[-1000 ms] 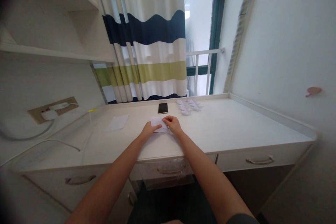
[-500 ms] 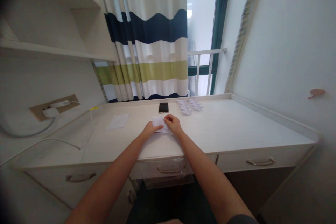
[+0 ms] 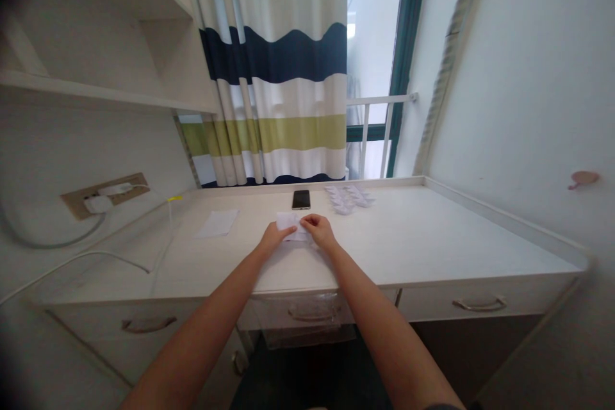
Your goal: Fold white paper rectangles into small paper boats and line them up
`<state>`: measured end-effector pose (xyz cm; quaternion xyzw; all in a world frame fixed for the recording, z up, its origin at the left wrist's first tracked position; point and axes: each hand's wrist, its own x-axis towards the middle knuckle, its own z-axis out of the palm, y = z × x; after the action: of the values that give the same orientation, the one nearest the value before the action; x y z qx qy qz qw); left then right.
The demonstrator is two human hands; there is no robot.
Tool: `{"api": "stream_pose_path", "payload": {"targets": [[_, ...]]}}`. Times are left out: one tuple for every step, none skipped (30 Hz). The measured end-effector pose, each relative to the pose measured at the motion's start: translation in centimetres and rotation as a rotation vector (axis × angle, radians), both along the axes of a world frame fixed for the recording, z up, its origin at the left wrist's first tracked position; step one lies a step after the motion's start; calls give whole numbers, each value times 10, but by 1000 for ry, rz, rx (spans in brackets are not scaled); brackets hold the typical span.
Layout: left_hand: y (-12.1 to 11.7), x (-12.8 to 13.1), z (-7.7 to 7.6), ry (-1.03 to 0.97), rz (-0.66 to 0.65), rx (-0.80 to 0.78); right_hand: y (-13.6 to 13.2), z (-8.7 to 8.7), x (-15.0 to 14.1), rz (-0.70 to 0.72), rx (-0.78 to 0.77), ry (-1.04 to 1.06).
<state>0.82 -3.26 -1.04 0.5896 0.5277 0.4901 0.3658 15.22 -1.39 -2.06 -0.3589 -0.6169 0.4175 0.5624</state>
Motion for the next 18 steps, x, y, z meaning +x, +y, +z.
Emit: {"api": "stream_pose_path", "payload": {"targets": [[0,0,0,0,-4,-6,1,-1,0,-5,5,-6],[-1,0,1,1,-10,-8,1,-1,1,-8,12,-17],[-1,1,1,1,-14,-6,2,-2,2,-11,21,-29],[-2,1,1,3,-12,-4,2,-2,2,-13,29,-41],[-2,1,2,5,-9,-3,2,-2,2,-14,35,-50],[-2,1,2,6,-6,-3,1,-1,3,-15,36,-53],[-3,1,2,2,-4,-3,0,0,3,-13,33,-53],[-3,1,2,-7,0,-7,-1,0,2,-10,29,-52],[-2,0,2,-25,4,-7,-2,1,2,-5,25,-52],[-2,0,2,-50,7,-2,-3,2,2,0,21,-57],[-1,0,1,-80,12,8,-4,3,2,3,16,-63],[1,-1,0,-111,24,18,-5,3,2,4,10,-70],[2,-2,-1,-139,37,27,-5,3,2,5,4,-77],[3,-2,-2,-160,50,33,-5,3,2,3,-1,-81],[5,-3,-3,-173,62,38,-4,3,2,2,-4,-85],[6,-3,-4,-177,74,39,-3,3,2,-1,-1,-88],[7,-4,-4,-173,82,38,-2,2,2,-3,6,-92],[7,-4,-5,-167,84,38,-1,1,2,-5,14,-96]]}}
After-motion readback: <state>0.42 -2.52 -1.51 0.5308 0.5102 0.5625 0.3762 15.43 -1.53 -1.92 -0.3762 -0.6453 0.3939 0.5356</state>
